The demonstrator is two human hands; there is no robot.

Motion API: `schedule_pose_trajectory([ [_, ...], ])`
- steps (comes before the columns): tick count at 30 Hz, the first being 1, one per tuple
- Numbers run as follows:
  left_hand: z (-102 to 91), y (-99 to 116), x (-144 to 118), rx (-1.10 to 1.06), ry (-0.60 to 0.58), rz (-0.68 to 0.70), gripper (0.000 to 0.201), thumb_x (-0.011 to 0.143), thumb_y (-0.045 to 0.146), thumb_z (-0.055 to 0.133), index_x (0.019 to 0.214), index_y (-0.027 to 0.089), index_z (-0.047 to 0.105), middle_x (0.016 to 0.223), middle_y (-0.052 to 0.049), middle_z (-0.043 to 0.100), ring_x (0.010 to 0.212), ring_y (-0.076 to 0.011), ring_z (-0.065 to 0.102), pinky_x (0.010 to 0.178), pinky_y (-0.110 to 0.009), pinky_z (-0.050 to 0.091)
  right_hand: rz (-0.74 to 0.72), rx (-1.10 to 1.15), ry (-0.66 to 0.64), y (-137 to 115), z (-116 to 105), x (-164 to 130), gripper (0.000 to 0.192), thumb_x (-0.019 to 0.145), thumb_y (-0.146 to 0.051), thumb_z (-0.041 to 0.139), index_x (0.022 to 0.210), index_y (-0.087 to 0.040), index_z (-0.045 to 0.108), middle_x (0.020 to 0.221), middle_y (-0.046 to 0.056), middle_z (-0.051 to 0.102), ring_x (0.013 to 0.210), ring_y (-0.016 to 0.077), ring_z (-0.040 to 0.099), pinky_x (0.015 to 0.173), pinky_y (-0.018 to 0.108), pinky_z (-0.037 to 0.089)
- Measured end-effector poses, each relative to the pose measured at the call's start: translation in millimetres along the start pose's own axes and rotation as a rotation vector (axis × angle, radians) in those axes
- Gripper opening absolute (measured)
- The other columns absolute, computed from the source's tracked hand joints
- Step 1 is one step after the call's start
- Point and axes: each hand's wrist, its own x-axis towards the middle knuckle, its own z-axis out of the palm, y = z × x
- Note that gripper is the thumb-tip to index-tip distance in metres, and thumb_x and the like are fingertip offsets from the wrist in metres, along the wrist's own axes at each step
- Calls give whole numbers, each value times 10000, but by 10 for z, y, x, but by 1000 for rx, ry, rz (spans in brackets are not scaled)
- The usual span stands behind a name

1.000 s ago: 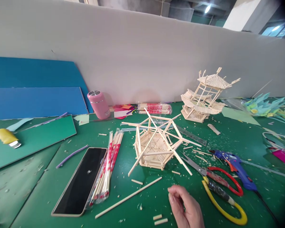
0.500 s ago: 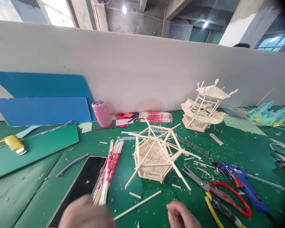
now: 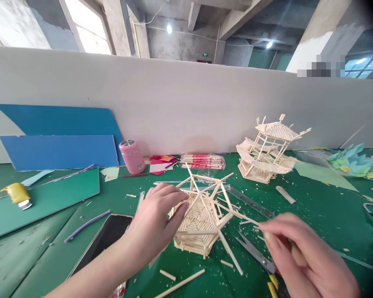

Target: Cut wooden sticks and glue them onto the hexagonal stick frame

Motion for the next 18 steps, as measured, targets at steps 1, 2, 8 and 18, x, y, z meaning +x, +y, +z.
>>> schedule_pose_trajectory([
  [1,13,10,40,10,-30,-1,204,864,211,412,871,193,615,825,-48,612,785,-201,508,709,-373,428,-61,23,-95,26,17,177,130,804,-140,493,897,-210,551,741,31,540,588,135,522,484,242,435],
  [2,26,20,75,18,-58,-2,222,868,204,398,859,189,620,802,-47,610,760,-198,508,695,-371,426,-71,23,-141,54,46,336,125,814,-151,484,901,-205,554,745,28,536,615,138,521,517,251,439],
  [8,117,27,187,69,-124,7,311,878,175,329,814,155,633,708,-57,572,675,-187,495,612,-342,423,-1,-50,-477,206,298,795,157,811,-179,473,809,-220,625,723,16,556,648,145,520,542,268,414],
  [18,263,-55,217,48,-171,-36,345,876,182,309,682,157,594,646,-41,537,624,-172,473,608,-350,431,-8,-236,-647,255,529,905,120,749,-217,526,681,-212,624,673,2,581,646,157,531,567,299,394],
])
